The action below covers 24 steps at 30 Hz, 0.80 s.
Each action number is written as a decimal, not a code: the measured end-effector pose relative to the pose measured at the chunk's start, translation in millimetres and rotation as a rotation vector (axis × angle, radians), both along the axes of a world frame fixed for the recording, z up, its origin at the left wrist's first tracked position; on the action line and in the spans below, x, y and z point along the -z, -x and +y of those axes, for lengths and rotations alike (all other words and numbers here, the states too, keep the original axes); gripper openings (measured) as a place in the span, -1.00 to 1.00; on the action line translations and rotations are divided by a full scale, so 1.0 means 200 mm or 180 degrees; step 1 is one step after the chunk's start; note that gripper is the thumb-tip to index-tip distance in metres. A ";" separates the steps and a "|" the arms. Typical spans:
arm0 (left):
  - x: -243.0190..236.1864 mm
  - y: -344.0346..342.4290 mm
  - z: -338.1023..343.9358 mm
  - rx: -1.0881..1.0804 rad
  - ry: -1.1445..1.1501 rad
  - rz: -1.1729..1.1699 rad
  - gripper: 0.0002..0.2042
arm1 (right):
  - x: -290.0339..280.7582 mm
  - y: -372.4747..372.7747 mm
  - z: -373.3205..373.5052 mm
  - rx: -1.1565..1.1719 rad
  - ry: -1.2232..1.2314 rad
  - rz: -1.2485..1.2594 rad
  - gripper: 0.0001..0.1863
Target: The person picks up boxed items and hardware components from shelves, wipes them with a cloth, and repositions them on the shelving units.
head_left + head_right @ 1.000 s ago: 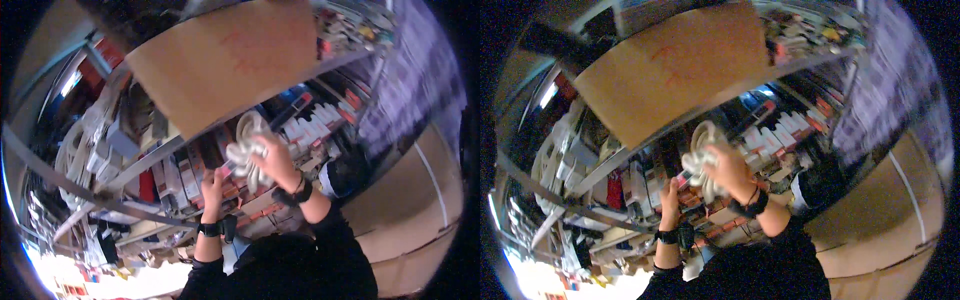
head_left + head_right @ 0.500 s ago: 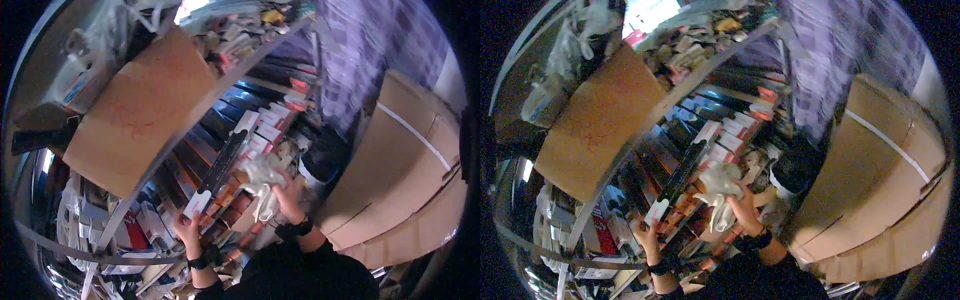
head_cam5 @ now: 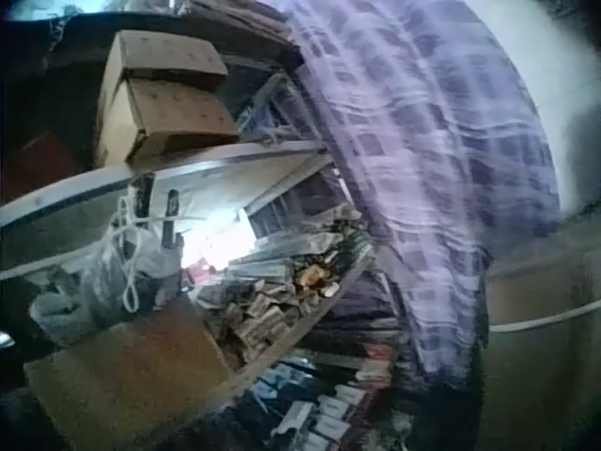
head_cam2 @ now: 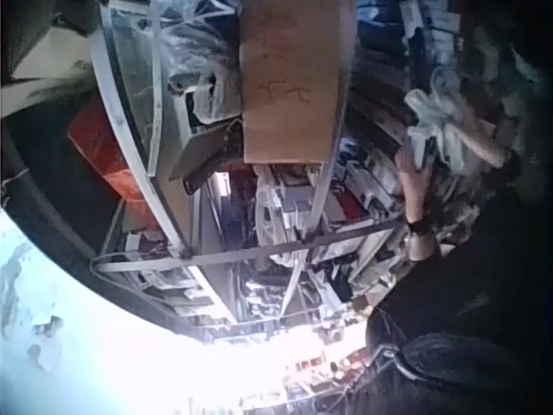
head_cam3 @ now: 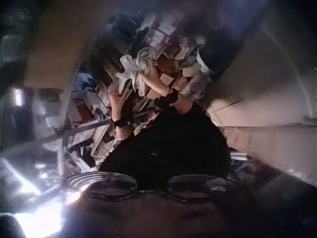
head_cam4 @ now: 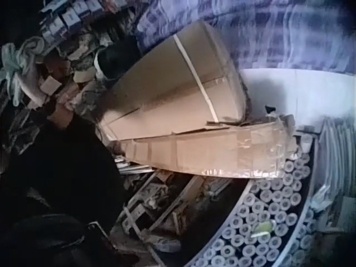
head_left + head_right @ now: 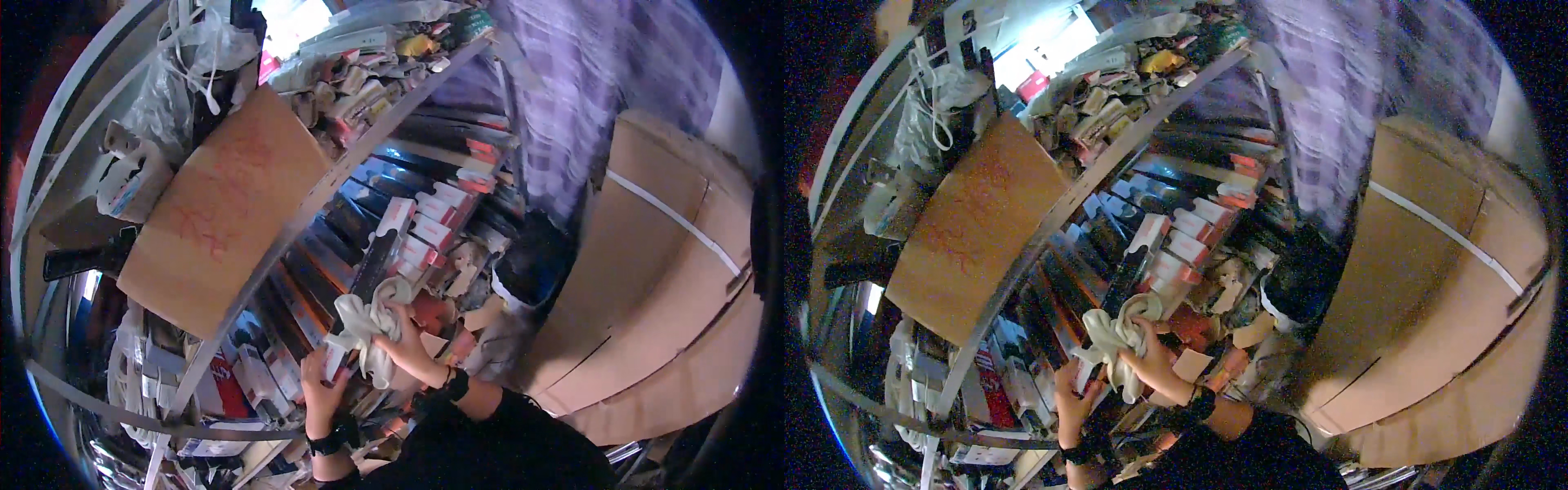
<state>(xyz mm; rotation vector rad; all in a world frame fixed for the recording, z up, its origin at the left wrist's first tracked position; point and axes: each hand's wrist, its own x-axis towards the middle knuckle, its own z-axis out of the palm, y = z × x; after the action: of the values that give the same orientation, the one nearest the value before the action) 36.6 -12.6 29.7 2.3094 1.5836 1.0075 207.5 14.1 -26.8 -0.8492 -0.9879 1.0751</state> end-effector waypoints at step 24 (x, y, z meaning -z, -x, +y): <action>-0.01 -0.10 0.14 -0.2235 -0.1057 -0.0242 -0.72 | -0.36 0.35 0.56 -0.1409 -0.0683 -0.0595 -0.37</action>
<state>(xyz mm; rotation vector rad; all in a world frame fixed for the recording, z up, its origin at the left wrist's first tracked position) 56.7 14.7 31.5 1.8539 2.4188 1.5774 136.6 125.4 44.6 -0.5733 -1.4671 1.2467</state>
